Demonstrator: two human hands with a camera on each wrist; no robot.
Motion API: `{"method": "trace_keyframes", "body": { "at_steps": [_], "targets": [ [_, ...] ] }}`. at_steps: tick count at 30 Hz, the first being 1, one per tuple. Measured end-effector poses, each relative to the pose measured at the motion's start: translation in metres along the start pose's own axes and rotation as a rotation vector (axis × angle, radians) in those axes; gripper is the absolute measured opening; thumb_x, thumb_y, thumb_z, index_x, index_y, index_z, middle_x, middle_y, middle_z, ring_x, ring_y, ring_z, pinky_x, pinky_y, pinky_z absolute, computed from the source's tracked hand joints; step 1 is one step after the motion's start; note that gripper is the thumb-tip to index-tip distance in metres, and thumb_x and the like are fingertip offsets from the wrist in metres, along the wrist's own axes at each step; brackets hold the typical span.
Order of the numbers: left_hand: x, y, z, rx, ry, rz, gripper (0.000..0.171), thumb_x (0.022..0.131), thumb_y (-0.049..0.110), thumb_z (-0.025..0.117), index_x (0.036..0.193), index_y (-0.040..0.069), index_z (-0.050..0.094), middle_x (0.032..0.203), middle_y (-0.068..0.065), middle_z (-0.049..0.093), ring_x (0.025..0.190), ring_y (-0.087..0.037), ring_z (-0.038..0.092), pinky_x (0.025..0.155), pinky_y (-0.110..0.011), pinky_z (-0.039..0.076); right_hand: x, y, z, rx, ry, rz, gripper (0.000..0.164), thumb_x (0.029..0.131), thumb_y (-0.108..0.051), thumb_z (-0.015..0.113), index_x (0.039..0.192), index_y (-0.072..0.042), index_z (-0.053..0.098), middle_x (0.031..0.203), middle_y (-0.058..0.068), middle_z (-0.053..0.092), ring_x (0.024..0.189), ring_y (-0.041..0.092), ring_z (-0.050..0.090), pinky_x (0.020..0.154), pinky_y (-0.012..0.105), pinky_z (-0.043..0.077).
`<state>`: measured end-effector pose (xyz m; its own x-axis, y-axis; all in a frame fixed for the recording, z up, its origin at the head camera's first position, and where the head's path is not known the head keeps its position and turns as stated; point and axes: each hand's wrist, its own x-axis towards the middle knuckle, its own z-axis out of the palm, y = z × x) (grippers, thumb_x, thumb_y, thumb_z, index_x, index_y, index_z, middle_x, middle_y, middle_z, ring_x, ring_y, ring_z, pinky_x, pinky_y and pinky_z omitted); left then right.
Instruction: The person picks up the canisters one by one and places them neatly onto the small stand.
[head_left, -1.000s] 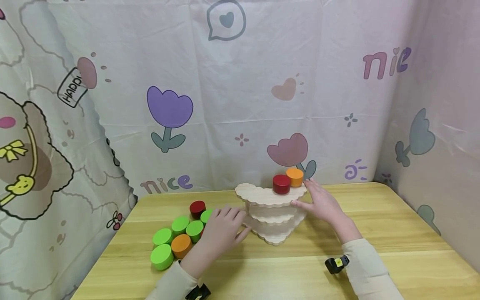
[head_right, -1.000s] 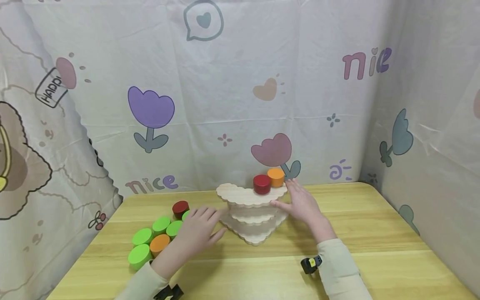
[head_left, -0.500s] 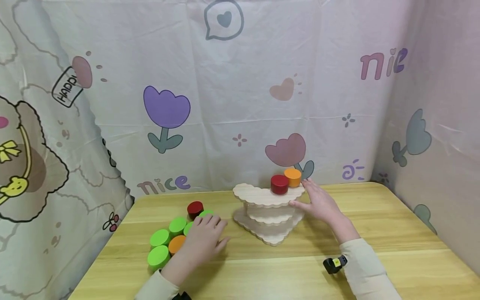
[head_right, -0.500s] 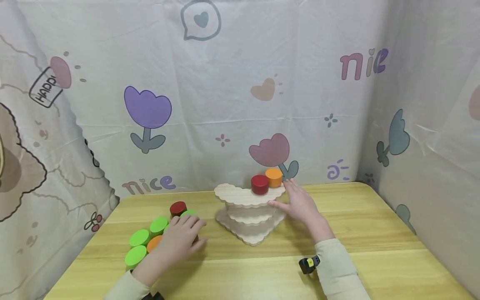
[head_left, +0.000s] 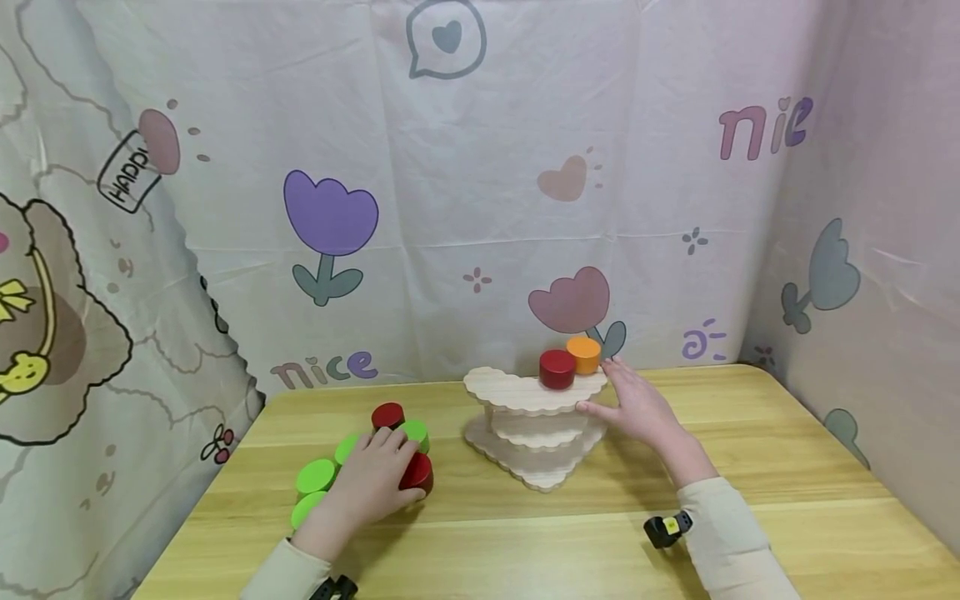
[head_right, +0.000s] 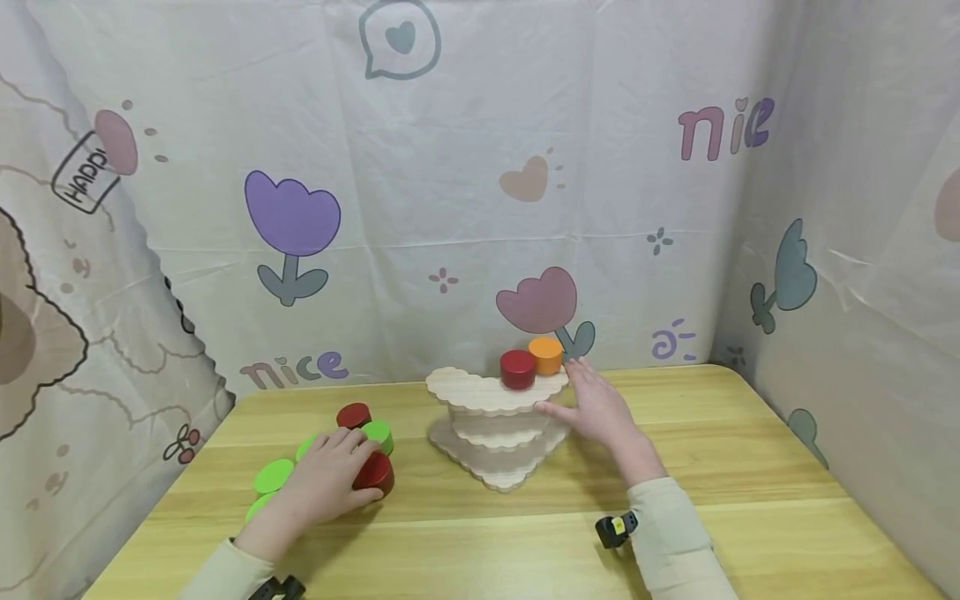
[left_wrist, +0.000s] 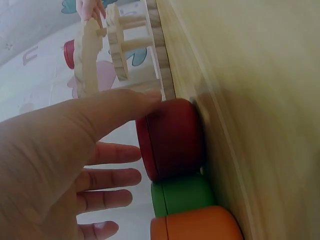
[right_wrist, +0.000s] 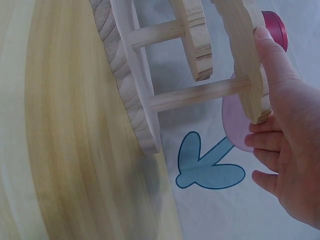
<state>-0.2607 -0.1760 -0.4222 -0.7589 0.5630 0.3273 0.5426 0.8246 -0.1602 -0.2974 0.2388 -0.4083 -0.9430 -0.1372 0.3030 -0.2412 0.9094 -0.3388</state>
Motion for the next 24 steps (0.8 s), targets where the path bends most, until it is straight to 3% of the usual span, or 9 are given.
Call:
{"method": "trace_keyframes", "body": {
  "at_steps": [12, 24],
  "targets": [
    [0.0001, -0.0030, 0.0010, 0.013, -0.042, 0.006, 0.062, 0.068, 0.050, 0.082, 0.110, 0.009, 0.063, 0.108, -0.007, 0.059, 0.100, -0.026, 0.051, 0.087, -0.046, 0.044, -0.0014, 0.0002, 0.0004, 0.009, 0.003, 0.008, 0.101, 0.081, -0.069, 0.060, 0.146, 0.006, 0.036, 0.154, 0.026, 0.031, 0.144, 0.044, 0.027, 0.114, 0.058, 0.027],
    [0.0005, -0.0024, 0.0040, -0.024, -0.052, 0.005, 0.059, 0.069, 0.048, 0.082, 0.107, 0.008, 0.060, 0.106, -0.007, 0.057, 0.103, -0.027, 0.052, 0.097, -0.057, 0.044, -0.0010, -0.0013, -0.0011, 0.017, -0.006, 0.013, 0.102, 0.082, -0.069, 0.059, 0.146, 0.006, 0.035, 0.154, 0.027, 0.030, 0.144, 0.045, 0.027, 0.113, 0.060, 0.027]
  ]
}}
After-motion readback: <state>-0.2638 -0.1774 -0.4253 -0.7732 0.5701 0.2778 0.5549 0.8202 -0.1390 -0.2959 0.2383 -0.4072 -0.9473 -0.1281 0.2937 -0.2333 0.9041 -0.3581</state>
